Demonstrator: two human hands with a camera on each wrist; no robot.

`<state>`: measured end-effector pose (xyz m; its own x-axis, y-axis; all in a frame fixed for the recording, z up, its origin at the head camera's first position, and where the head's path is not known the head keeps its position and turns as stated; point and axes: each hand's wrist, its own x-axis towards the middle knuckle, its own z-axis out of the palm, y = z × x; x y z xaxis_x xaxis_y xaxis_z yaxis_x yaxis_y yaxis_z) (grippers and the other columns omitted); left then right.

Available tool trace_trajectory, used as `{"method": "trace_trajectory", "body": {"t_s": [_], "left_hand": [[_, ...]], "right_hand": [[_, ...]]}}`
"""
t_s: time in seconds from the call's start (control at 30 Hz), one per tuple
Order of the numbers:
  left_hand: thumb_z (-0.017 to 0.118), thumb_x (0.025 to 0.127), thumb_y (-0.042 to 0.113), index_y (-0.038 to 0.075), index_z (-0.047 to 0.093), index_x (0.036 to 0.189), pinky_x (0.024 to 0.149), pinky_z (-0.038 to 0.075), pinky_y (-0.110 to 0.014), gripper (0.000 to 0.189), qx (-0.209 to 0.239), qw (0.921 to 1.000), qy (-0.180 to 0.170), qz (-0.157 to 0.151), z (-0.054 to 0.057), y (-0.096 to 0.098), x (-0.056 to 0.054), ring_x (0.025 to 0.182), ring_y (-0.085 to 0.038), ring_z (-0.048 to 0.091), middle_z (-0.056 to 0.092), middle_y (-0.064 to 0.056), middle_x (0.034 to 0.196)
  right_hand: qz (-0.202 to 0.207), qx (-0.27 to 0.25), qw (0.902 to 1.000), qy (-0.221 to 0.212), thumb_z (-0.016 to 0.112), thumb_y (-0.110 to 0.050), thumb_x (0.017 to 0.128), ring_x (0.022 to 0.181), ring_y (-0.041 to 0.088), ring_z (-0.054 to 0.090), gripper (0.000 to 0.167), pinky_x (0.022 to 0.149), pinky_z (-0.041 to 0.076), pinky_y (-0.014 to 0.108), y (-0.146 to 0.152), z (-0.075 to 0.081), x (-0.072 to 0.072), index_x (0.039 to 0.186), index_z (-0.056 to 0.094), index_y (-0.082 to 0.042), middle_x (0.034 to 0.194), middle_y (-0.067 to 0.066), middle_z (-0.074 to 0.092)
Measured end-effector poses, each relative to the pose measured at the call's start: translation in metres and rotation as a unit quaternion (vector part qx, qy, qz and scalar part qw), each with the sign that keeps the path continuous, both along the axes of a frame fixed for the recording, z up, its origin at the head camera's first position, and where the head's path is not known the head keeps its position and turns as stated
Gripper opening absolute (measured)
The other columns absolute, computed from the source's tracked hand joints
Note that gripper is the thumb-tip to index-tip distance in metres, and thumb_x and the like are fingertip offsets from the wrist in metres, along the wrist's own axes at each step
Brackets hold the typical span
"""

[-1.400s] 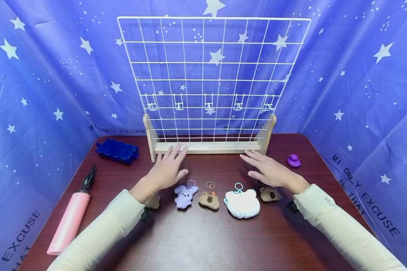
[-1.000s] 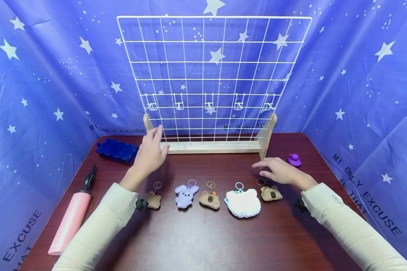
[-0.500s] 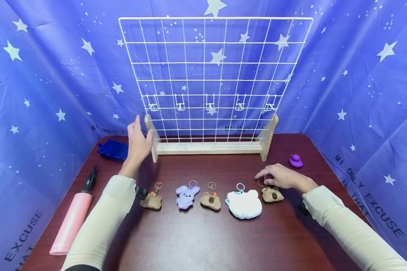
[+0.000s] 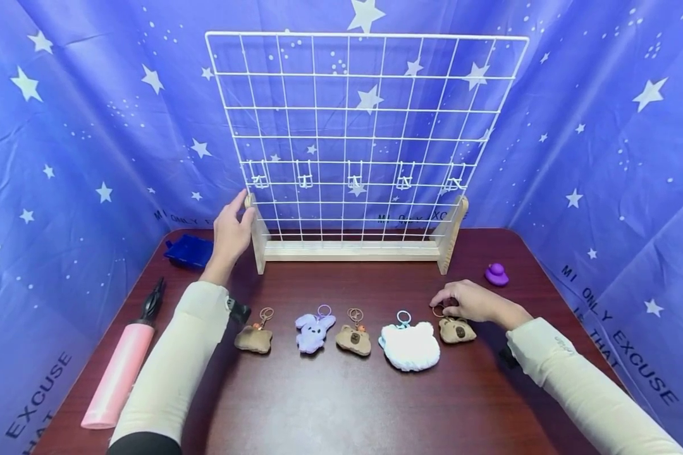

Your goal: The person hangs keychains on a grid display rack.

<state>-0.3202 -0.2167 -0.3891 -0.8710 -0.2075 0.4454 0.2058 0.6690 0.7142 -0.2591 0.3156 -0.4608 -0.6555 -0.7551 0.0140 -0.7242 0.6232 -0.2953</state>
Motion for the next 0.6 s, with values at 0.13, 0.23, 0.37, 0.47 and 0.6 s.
{"method": "trace_trajectory", "body": {"t_s": [0.13, 0.23, 0.37, 0.47, 0.6], "left_hand": [[0.056, 0.103, 0.02, 0.013, 0.056, 0.147, 0.104, 0.044, -0.052, 0.045, -0.009, 0.9999, 0.011, 0.005, 0.0, -0.0019, -0.0027, 0.113, -0.039, 0.062, 0.067, -0.022, 0.125], [0.056, 0.103, 0.02, 0.013, 0.058, 0.145, 0.104, 0.044, -0.052, 0.042, -0.018, 0.9996, 0.023, 0.006, 0.0, -0.0031, -0.0043, 0.111, -0.039, 0.064, 0.068, -0.021, 0.124], [0.057, 0.103, 0.019, 0.012, 0.058, 0.144, 0.107, 0.043, -0.052, 0.041, -0.024, 0.9994, 0.025, 0.006, -0.001, -0.0037, -0.0045, 0.111, -0.04, 0.065, 0.069, -0.022, 0.123], [0.057, 0.103, 0.019, 0.012, 0.058, 0.144, 0.106, 0.043, -0.052, 0.041, -0.023, 0.9995, 0.021, 0.005, -0.0005, -0.0035, -0.0039, 0.112, -0.04, 0.063, 0.069, -0.022, 0.123], [0.058, 0.103, 0.019, 0.012, 0.058, 0.144, 0.103, 0.045, -0.052, 0.041, -0.021, 0.9996, 0.02, 0.005, -0.0009, -0.0035, -0.0045, 0.11, -0.04, 0.063, 0.069, -0.022, 0.122]], "right_hand": [[-0.003, -0.002, 1.0, -0.001, 0.076, -0.002, 0.082, 0.077, 0.001, 0.058, 0.026, 0.07, 0.051, 0.027, -0.0009, 0.0009, 0.0005, 0.105, 0.077, -0.014, 0.086, -0.006, 0.07], [-0.008, -0.007, 0.9999, -0.009, 0.076, -0.001, 0.082, 0.076, 0.0, 0.057, 0.026, 0.07, 0.051, 0.027, -0.0024, 0.0018, 0.0008, 0.104, 0.076, -0.014, 0.084, -0.006, 0.069], [-0.016, -0.012, 0.9994, -0.027, 0.077, -0.001, 0.083, 0.074, -0.002, 0.056, 0.025, 0.068, 0.051, 0.025, -0.0035, 0.0027, 0.0009, 0.103, 0.075, -0.015, 0.08, -0.01, 0.066], [-0.021, -0.02, 0.9988, -0.038, 0.077, -0.002, 0.083, 0.072, -0.003, 0.055, 0.024, 0.066, 0.05, 0.024, -0.0039, 0.0032, 0.0001, 0.101, 0.074, -0.017, 0.077, -0.013, 0.065], [-0.031, -0.033, 0.9981, -0.042, 0.077, -0.001, 0.083, 0.069, -0.003, 0.055, 0.023, 0.066, 0.049, 0.023, -0.0038, 0.0031, -0.0003, 0.099, 0.074, -0.018, 0.073, -0.014, 0.064]]}}
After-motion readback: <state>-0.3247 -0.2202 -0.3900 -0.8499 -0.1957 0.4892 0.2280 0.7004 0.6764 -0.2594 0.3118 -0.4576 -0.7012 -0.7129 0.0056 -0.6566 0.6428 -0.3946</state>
